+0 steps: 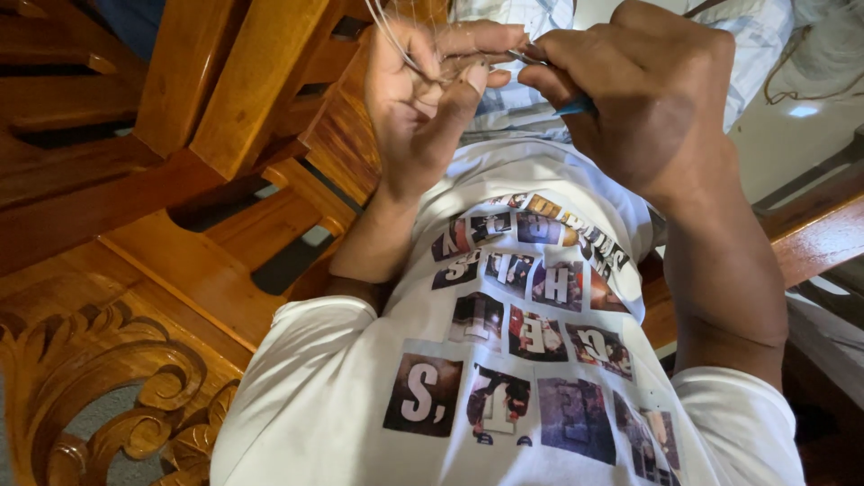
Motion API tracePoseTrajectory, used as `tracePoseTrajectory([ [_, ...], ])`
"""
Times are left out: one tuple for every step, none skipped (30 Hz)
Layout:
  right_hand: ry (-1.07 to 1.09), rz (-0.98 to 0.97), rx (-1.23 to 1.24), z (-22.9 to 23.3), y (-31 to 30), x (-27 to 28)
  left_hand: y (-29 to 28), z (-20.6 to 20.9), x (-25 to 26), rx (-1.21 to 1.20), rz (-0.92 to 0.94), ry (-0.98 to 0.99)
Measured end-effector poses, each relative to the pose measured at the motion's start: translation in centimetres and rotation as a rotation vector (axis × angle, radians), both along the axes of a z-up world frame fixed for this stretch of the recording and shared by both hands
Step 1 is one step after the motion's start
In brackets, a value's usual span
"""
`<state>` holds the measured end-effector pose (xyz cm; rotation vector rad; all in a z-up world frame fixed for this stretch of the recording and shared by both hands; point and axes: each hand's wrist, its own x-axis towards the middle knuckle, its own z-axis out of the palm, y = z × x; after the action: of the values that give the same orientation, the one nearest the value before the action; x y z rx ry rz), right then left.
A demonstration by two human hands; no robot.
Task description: Preparing fishing gear by threading and tying fishing line using a small tool
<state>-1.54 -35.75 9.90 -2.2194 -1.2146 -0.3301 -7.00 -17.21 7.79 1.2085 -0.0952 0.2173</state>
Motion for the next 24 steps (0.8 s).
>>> tracePoseTrajectory([
  [-0.013, 0.011, 0.022, 0.0, 0.0, 0.0, 0.0, -0.1, -0.1, 0.008, -0.005, -0.016],
  [-0.012, 0.011, 0.022, 0.2, 0.1, 0.0, -0.1, 0.3, -0.1, 0.009, -0.004, -0.015],
  [0.010, 0.019, 0.022, 0.4, 0.1, 0.0, -0.3, 0.6, -0.1, 0.028, 0.019, 0.012],
  [0.032, 0.027, 0.021, 0.6, 0.2, 0.0, -0.5, 1.0, -0.1, 0.047, 0.042, 0.039],
  [0.032, 0.027, 0.021, 0.4, 0.2, 0.0, -0.3, 0.9, -0.1, 0.047, 0.043, 0.040],
  [0.022, 0.024, 0.026, 0.3, 0.1, 0.0, -0.2, 0.7, -0.1, 0.056, 0.031, 0.017],
  [0.012, 0.021, 0.030, 0.1, 0.1, 0.0, -0.1, 0.6, -0.1, 0.065, 0.020, -0.005],
  [0.013, 0.021, 0.030, 0.1, 0.0, 0.0, -0.1, 0.5, -0.1, 0.064, 0.020, -0.004],
  [0.017, 0.019, 0.012, 0.1, -0.1, 0.0, 0.0, 0.4, -0.1, 0.060, 0.008, -0.008],
  [0.020, 0.016, -0.006, 0.1, -0.1, -0.1, 0.1, 0.2, -0.1, 0.055, -0.004, -0.012],
  [0.021, 0.016, -0.006, 0.1, -0.2, -0.1, 0.1, 0.2, -0.1, 0.055, -0.004, -0.011],
  [0.025, 0.017, -0.023, 0.1, -0.2, -0.1, 0.1, 0.2, -0.1, 0.068, -0.009, -0.009],
  [0.028, 0.018, -0.040, 0.1, -0.3, -0.1, 0.2, 0.2, 0.0, 0.081, -0.013, -0.007],
  [0.029, 0.019, -0.040, -0.2, -0.3, -0.2, 0.1, 0.4, -0.1, 0.081, -0.013, -0.006],
  [-0.007, -0.013, -0.082, -0.4, -0.4, -0.2, 0.0, 0.6, -0.1, 0.076, 0.002, 0.021],
  [-0.043, -0.044, -0.124, -0.6, -0.4, -0.3, -0.1, 0.7, -0.1, 0.070, 0.017, 0.047],
  [-0.043, -0.042, -0.124, -0.8, -0.3, -0.3, -0.2, 0.7, -0.1, 0.070, 0.018, 0.048],
  [-0.137, -0.080, -0.153, -0.9, -0.3, -0.3, -0.2, 0.8, -0.1, 0.075, 0.022, 0.048],
  [-0.232, -0.117, -0.182, -1.1, -0.2, -0.3, -0.2, 0.8, -0.1, 0.079, 0.026, 0.048],
  [-0.232, -0.115, -0.182, -1.1, -0.2, -0.3, -0.2, 0.6, -0.1, 0.079, 0.028, 0.049],
  [-0.276, -0.117, -0.184, -1.2, -0.2, -0.2, -0.2, 0.4, -0.1, 0.041, 0.017, 0.043],
  [-0.320, -0.119, -0.187, -1.2, -0.2, -0.2, -0.2, 0.3, -0.1, 0.003, 0.007, 0.038],
  [-0.320, -0.117, -0.187, -1.0, -0.2, -0.2, 0.0, -0.2, -0.1, 0.003, 0.010, 0.038],
  [-0.169, -0.084, -0.145, -0.7, -0.2, -0.3, 0.1, -0.7, 0.0, -0.034, -0.025, 0.012],
])
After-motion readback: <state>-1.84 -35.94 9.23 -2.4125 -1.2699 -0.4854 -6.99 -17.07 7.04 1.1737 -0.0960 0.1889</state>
